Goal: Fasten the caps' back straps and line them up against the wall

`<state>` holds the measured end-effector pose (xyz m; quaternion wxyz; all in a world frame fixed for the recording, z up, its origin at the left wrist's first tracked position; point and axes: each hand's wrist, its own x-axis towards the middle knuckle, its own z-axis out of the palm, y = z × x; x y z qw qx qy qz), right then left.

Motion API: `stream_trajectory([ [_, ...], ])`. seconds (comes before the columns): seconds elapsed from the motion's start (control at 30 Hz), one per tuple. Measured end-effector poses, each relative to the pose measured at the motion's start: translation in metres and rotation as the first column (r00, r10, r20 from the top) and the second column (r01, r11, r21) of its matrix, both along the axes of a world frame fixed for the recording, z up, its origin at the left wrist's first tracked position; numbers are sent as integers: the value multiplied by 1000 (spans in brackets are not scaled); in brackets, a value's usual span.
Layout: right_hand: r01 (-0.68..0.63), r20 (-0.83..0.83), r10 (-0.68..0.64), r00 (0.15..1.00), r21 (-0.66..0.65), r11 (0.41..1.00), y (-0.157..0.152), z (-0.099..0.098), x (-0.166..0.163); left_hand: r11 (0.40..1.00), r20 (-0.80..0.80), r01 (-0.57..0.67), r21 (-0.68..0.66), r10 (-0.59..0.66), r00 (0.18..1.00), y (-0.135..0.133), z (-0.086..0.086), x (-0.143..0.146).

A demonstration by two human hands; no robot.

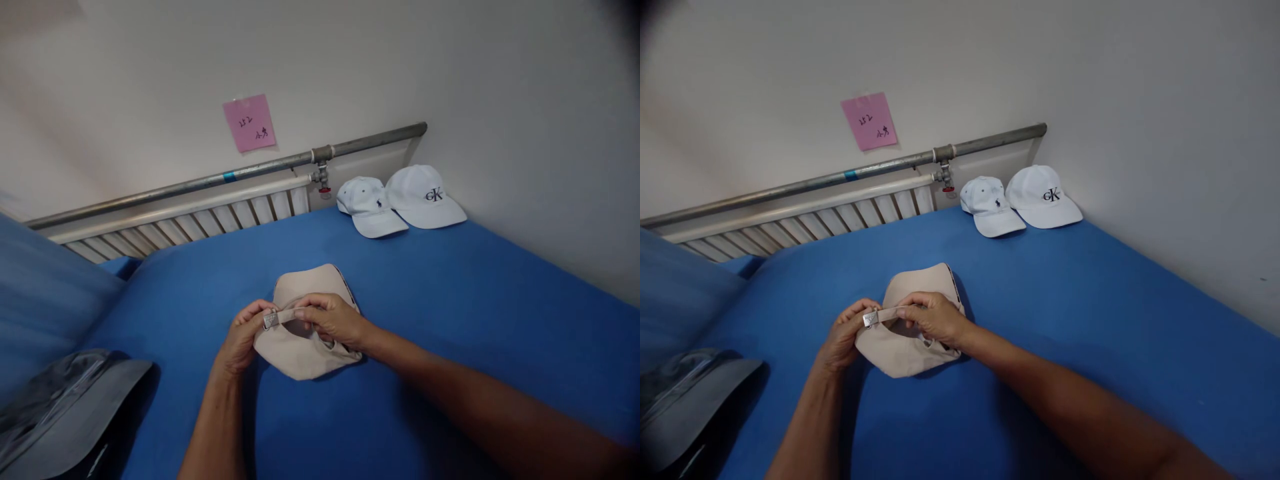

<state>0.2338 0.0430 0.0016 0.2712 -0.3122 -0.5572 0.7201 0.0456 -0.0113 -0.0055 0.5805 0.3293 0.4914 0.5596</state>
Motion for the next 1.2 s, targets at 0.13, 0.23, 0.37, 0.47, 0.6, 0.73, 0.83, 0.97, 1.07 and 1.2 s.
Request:
stream_trajectory([
  [0.13, 5, 23, -6, 1000, 29, 1000, -2, 2, -1, 1000, -5, 3, 11, -3, 1000, 0, 0, 1],
  [0.23, 5, 75, -11, 997, 74, 997, -4, 5, -2, 1000, -23, 13, 22, -12, 1000, 1, 0, 2],
  [0.37, -17, 88, 6, 996, 125, 992, -8, 8, -3, 1000, -56, 26, -7, -26, 998, 1, 0, 4],
  [0.47, -50, 61, 40, 997, 176, 983, -8, 8, -2, 1000, -71, 24, -9, -25, 997, 1, 0, 4],
  [0.6, -13, 73, 1, 997, 170, 985, -5, 6, 0, 1000, -65, 12, 19, -11, 998, 1, -2, 3],
  [0.73, -47, 64, 39, 997, 131, 990, -5, 6, 0, 999, -65, 41, 23, -40, 997, 0, -1, 5],
  [0.83, -77, 46, 70, 996, 157, 985, -7, 9, 0, 997, -85, 65, 34, -62, 994, -1, -1, 6],
  [0.97, -51, 54, 44, 998, 134, 990, -5, 11, 1, 998, -96, 45, 38, -41, 995, -1, -4, 5],
  [1.07, -7, 79, -2, 997, 119, 993, -2, 10, 3, 999, -89, 38, 35, -35, 995, -1, -5, 5],
  [1.2, -53, -4, 54, 999, 97, 994, -1, 8, 2, 997, -90, 36, 63, -30, 996, -1, -5, 8],
])
